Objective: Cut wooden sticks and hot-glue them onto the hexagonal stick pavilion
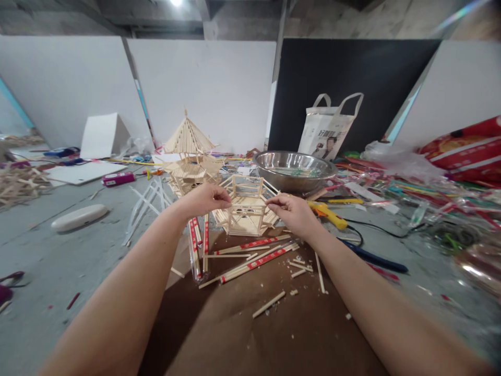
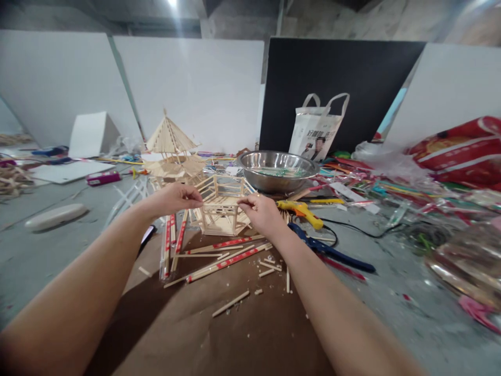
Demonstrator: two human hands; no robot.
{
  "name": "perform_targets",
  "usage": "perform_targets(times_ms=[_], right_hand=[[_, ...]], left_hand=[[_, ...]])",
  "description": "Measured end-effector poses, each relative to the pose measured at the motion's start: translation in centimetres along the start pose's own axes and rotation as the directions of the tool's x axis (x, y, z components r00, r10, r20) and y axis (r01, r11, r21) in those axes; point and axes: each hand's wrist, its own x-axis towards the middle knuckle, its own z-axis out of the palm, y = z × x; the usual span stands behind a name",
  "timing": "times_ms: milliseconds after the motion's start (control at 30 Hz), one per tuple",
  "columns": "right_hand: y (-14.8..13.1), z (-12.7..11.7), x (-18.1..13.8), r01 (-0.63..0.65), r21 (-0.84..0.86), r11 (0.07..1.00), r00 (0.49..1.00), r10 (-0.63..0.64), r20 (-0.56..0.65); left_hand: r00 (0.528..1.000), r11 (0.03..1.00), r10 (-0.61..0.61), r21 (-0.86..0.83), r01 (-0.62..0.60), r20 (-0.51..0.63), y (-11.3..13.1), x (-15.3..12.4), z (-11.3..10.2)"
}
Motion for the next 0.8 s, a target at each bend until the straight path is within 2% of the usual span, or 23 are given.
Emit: perform_targets(times_ms=[100, 167, 433, 800], right_hand=[[0.1, -0.4, 0.1, -0.084, 0.074, 0.994, 0.995, 0.088, -0.049], [0.0, -0.5, 0.1, -0.098, 0.088, 0.991, 0.992, 0.104, -0.069], [-0.5, -0.2, -0.2, 0.022, -0.002, 1.000, 1.000, -0.021, 0.011], [0.1, 0.6, -0.2, 0.083, -0.021, 0.996, 0.996, -0.083, -0.030]], left_hand=[[1.000, 1.000, -0.001, 0.018, 0.001, -0.003, 0.2, -0.1, -0.1], [1.000, 1.000, -0.006, 0.024, 0.006, 0.001, 0.3, -0.2, -0.2], [1.000, 0.999, -0.020, 0.048, 0.019, 0.011, 0.4, -0.1, -0.3], [1.000, 1.000, 0.005, -0.011, -0.005, 0.010, -0.2, 0.0, -0.1]])
